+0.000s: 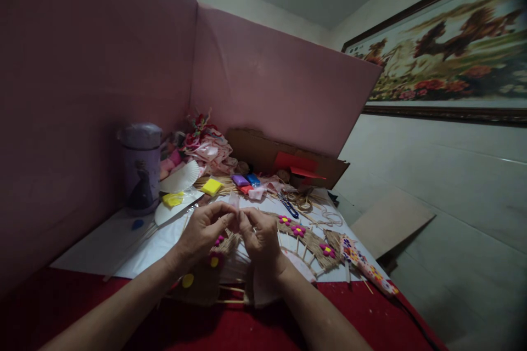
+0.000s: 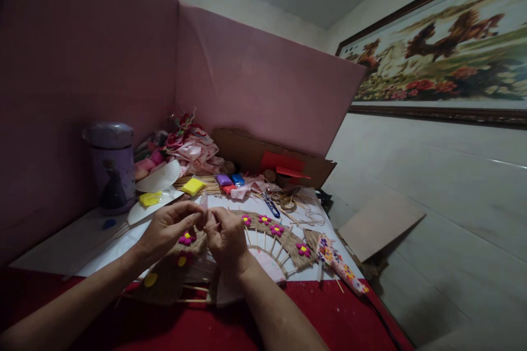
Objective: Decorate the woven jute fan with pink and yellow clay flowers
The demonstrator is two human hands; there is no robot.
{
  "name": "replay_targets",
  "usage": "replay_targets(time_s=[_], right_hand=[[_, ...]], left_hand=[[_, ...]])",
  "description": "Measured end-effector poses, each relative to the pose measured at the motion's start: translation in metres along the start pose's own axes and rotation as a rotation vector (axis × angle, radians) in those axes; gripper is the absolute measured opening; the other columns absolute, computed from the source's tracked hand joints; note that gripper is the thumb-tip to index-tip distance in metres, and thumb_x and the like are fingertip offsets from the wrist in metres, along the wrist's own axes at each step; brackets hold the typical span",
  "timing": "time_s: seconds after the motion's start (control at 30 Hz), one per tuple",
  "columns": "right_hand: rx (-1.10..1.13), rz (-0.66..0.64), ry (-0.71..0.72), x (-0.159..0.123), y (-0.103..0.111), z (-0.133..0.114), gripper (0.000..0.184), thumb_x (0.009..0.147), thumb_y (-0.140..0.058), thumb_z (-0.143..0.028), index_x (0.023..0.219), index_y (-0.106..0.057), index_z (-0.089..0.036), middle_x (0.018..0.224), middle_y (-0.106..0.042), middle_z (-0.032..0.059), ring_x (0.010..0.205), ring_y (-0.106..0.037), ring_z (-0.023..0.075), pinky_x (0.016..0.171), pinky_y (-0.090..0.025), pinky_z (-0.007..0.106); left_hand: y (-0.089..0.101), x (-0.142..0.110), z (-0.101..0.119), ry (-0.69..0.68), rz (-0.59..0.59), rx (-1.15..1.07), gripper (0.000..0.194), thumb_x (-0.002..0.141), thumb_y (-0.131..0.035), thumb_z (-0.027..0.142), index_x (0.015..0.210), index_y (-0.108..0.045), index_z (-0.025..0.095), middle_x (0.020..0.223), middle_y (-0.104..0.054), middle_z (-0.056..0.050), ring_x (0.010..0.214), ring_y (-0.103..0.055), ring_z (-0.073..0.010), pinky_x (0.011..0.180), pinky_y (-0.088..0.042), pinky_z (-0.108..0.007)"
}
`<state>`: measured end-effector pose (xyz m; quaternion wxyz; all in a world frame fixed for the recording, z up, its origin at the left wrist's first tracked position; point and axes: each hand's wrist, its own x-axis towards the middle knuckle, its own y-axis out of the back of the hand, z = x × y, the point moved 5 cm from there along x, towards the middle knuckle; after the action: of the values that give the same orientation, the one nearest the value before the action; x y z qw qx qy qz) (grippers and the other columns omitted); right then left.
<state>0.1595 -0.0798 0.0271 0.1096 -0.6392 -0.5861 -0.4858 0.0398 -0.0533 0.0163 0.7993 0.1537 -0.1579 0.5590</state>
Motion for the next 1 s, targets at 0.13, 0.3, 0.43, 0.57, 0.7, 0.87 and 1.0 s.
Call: replay_targets(time_s=[0.13, 0.3, 0.43, 0.57, 0.7, 0.87, 1.0], right_hand=[[0.112, 0.034, -0.072, -0.0021, 0.0006, 0.0019, 0.009, 0.086, -0.046, -0.022, 0.088, -0.055, -0.018, 0.067, -0.064, 0.0010, 0.059, -0.061, 0.0125, 0.055, -0.045, 0.022], [0.113, 0.009, -0.055, -0.0016, 0.0003, -0.0006, 0.008, 0.086, -0.048, -0.022, 0.085, -0.054, -0.018, 0.068, -0.065, 0.0020, 0.060, -0.062, 0.0131, 0.057, -0.046, 0.023], [0.075, -0.003, -0.001, -0.0005, 0.0011, -0.0035, 0.011, 0.086, -0.047, -0.021, 0.089, -0.057, -0.018, 0.072, -0.068, 0.0030, 0.063, -0.064, 0.0135, 0.059, -0.047, 0.023], [0.057, -0.006, -0.003, -0.0012, 0.0006, -0.0022, 0.012, 0.086, -0.047, -0.021, 0.091, -0.058, -0.018, 0.073, -0.068, 0.0035, 0.064, -0.065, 0.0139, 0.059, -0.048, 0.023], [0.056, -0.009, 0.003, -0.0014, 0.0003, -0.0017, 0.012, 0.085, -0.048, -0.020, 0.090, -0.059, -0.017, 0.072, -0.068, 0.0036, 0.062, -0.064, 0.0137, 0.058, -0.048, 0.023], [0.066, -0.018, -0.004, -0.0007, 0.0005, -0.0012, 0.012, 0.086, -0.047, -0.020, 0.087, -0.059, -0.017, 0.069, -0.067, 0.0024, 0.059, -0.062, 0.0124, 0.056, -0.046, 0.022], [0.046, -0.020, 0.014, -0.0015, 0.0004, -0.0014, 0.012, 0.086, -0.047, -0.020, 0.087, -0.059, -0.017, 0.069, -0.066, 0.0023, 0.060, -0.061, 0.0125, 0.058, -0.045, 0.022]], left_hand=[[-0.0004, -0.0001, -0.0014, 0.014, 0.015, -0.003, 0.018, 0.078, -0.056, 0.031, 0.082, -0.061, 0.014, 0.069, -0.061, -0.001, 0.061, -0.056, -0.0126, 0.049, -0.047, -0.022], [0.0010, 0.0002, -0.0019, 0.011, 0.028, 0.010, 0.020, 0.078, -0.056, 0.033, 0.081, -0.062, 0.013, 0.068, -0.062, -0.002, 0.060, -0.056, -0.0125, 0.049, -0.048, -0.022], [0.0026, 0.0002, -0.0020, 0.007, 0.043, 0.005, 0.022, 0.079, -0.056, 0.034, 0.081, -0.061, 0.013, 0.068, -0.061, -0.001, 0.059, -0.056, -0.0119, 0.050, -0.049, -0.022], [0.0030, -0.0001, -0.0044, 0.008, 0.046, 0.013, 0.021, 0.078, -0.058, 0.033, 0.084, -0.062, 0.014, 0.070, -0.062, -0.001, 0.060, -0.057, -0.0120, 0.050, -0.049, -0.022], [0.0022, -0.0001, -0.0057, 0.004, 0.031, 0.008, 0.020, 0.078, -0.058, 0.033, 0.085, -0.063, 0.014, 0.071, -0.064, -0.001, 0.060, -0.058, -0.0122, 0.050, -0.049, -0.022], [0.0017, 0.0001, -0.0027, -0.014, 0.028, 0.007, 0.018, 0.077, -0.058, 0.030, 0.085, -0.064, 0.014, 0.068, -0.063, 0.000, 0.057, -0.056, -0.0105, 0.049, -0.048, -0.020], [0.0026, 0.0002, -0.0020, -0.012, 0.037, 0.051, 0.017, 0.076, -0.059, 0.030, 0.084, -0.064, 0.015, 0.070, -0.063, 0.000, 0.057, -0.056, -0.0099, 0.049, -0.048, -0.019]])
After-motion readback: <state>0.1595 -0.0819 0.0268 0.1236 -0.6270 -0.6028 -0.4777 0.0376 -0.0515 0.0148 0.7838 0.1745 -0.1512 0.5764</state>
